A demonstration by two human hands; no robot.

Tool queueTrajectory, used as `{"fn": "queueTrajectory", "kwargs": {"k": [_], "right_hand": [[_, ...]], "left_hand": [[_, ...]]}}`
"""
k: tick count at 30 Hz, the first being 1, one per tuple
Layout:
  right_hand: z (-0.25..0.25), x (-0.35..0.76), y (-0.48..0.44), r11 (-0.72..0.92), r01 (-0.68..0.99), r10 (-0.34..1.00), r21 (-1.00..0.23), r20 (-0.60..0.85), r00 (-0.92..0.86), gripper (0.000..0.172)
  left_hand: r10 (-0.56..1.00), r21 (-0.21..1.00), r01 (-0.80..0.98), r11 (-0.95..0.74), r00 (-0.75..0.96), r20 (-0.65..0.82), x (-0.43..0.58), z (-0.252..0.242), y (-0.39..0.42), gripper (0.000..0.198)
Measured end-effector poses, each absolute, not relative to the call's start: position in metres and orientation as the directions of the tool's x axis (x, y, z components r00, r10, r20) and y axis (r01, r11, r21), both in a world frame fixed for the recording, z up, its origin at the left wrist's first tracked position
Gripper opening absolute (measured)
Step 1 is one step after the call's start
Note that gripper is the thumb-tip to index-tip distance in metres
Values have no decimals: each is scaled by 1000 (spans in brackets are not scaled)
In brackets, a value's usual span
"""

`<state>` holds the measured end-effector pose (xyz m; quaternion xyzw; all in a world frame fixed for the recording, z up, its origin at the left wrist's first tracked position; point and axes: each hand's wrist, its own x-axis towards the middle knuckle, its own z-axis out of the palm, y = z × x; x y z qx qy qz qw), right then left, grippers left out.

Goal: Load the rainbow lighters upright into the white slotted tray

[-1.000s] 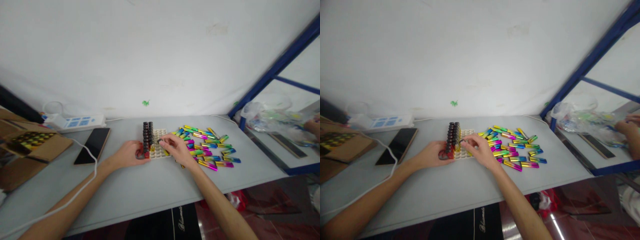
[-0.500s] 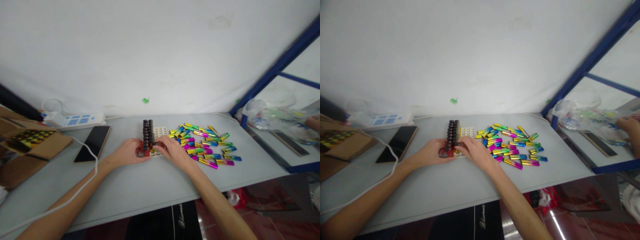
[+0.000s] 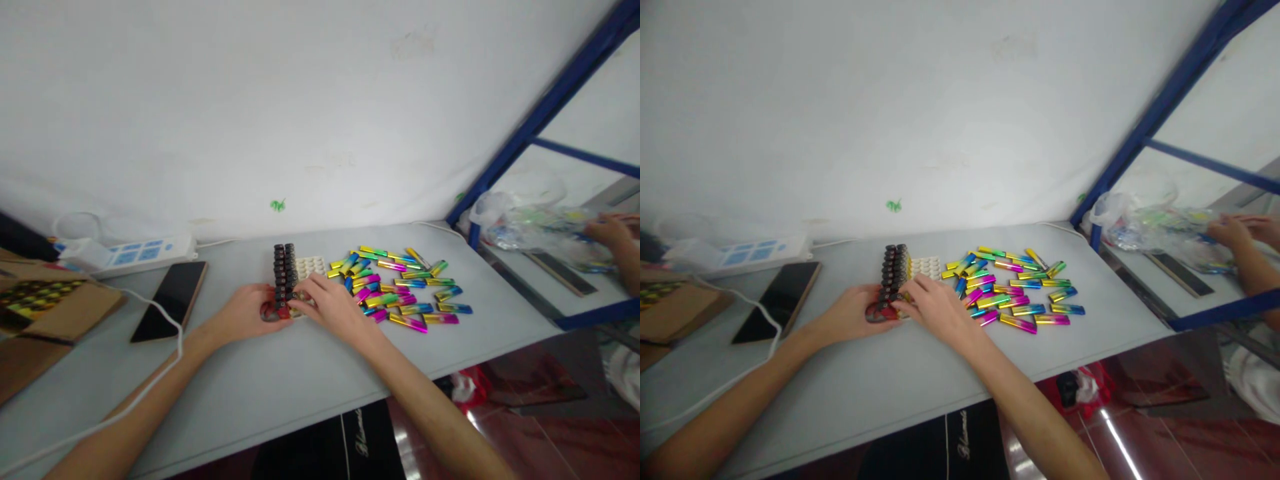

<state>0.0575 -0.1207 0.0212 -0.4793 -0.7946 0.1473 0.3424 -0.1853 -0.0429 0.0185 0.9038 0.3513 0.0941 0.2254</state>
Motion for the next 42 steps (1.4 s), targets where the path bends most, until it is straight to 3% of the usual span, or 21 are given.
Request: {"fn": "queueTrajectory", "kwargs": {"k": [7,12,16,21,27,32,37,42], "right_hand": [[24,82,-126,462,592,886,-660,376,-273,35],[37,142,-119,381,574,909,-725,406,-91,27],[47,196,-101,305,727,947,-615,275,-164,7],[48,227,-80,272,836,962,-477,104,-253,13],[42,231,-72,316,842,940,-437,26,-339,23],[46,234,-66,293,874,934,-387,-80,-349,16],[48,239,-76,171,787,955,-593,-96,-279,20],[52,234,-93,120,470,980,-874,29,-196,41]], "left_hand": [[680,470,601,-647,733,-1,-186,20,-41,42],[682,447,612,-652,731,-6,-185,22,-42,41],[686,445,617,-649,728,-9,-184,23,-42,43],[693,460,617,-638,721,-7,-184,20,-42,46],[690,459,614,-641,724,-6,-184,18,-42,45],[693,449,621,-642,721,-5,-185,17,-40,46],[688,443,616,-652,726,4,-184,17,-40,44],[675,443,599,-667,738,18,-185,15,-41,44]]}}
